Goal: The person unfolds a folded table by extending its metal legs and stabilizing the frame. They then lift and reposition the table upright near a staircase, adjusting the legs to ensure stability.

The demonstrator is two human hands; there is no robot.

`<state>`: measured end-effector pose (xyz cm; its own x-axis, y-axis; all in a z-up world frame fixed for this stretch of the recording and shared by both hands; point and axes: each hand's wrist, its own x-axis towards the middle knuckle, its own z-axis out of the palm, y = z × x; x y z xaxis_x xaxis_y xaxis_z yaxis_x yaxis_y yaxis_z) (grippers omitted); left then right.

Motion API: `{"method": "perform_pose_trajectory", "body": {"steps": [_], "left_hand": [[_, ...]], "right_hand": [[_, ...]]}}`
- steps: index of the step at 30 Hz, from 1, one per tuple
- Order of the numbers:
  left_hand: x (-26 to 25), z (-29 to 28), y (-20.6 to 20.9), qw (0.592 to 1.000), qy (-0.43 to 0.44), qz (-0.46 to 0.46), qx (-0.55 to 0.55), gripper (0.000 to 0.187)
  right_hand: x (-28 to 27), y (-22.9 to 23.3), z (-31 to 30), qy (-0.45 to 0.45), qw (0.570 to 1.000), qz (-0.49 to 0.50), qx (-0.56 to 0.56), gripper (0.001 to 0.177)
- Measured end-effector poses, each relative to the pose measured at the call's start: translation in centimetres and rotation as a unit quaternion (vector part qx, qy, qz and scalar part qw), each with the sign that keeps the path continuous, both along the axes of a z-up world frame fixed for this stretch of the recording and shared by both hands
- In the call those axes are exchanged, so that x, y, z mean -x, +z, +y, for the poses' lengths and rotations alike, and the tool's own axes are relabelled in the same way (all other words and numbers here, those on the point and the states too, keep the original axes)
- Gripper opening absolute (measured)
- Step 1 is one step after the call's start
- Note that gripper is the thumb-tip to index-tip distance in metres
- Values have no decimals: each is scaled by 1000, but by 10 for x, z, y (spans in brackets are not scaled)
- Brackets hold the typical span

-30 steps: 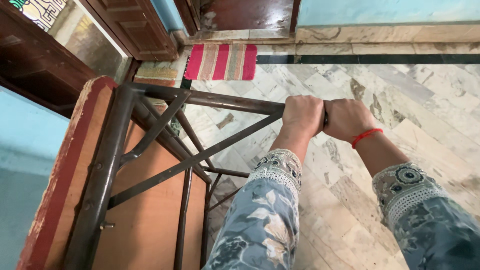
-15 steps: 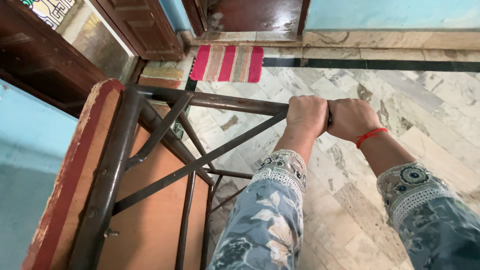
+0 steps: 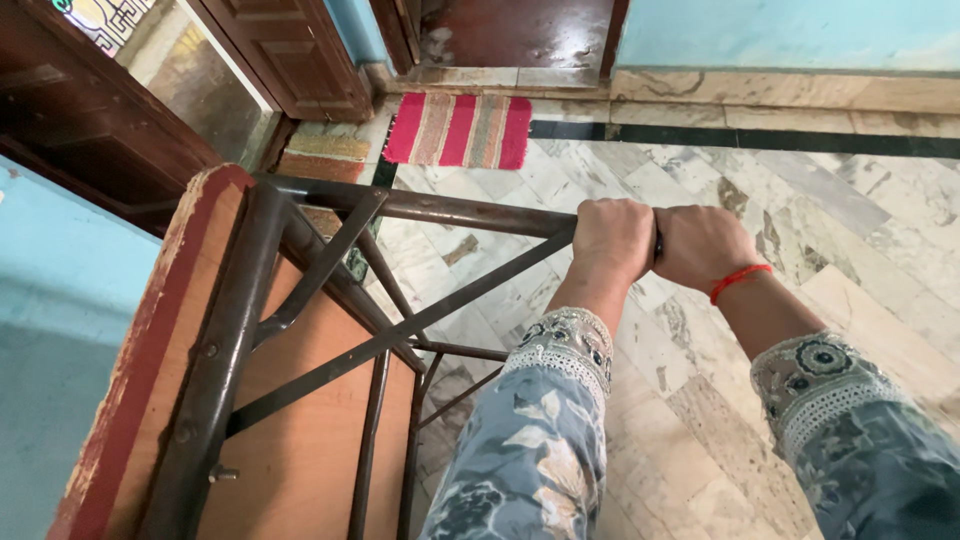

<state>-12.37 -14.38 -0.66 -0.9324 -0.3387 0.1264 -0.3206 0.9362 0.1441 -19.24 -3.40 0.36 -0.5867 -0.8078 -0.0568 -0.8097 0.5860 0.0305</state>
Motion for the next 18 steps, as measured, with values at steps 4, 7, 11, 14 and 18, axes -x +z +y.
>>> {"method": "perform_pose_trajectory", "body": {"steps": [4, 7, 11, 14, 18], "left_hand": [[-1, 0, -2, 1000, 3, -7, 3, 15], [-3, -1, -3, 1000, 0, 6, 1, 15], [-6, -4, -1, 1000, -7, 14, 7, 15], [-10, -6, 0, 1000, -9, 13, 11, 14], [-13, -7, -2, 1000, -10, 15, 13, 15]], "right_hand": [[3, -8, 0, -6, 1000, 12, 5, 29], [3, -13, 0, 2, 1000, 16, 23, 30], [1, -13, -3, 1, 999, 3, 38, 29], [-2, -11, -5, -3, 999, -14, 33, 29], [-4, -13, -5, -4, 999, -22, 30, 26]]}}
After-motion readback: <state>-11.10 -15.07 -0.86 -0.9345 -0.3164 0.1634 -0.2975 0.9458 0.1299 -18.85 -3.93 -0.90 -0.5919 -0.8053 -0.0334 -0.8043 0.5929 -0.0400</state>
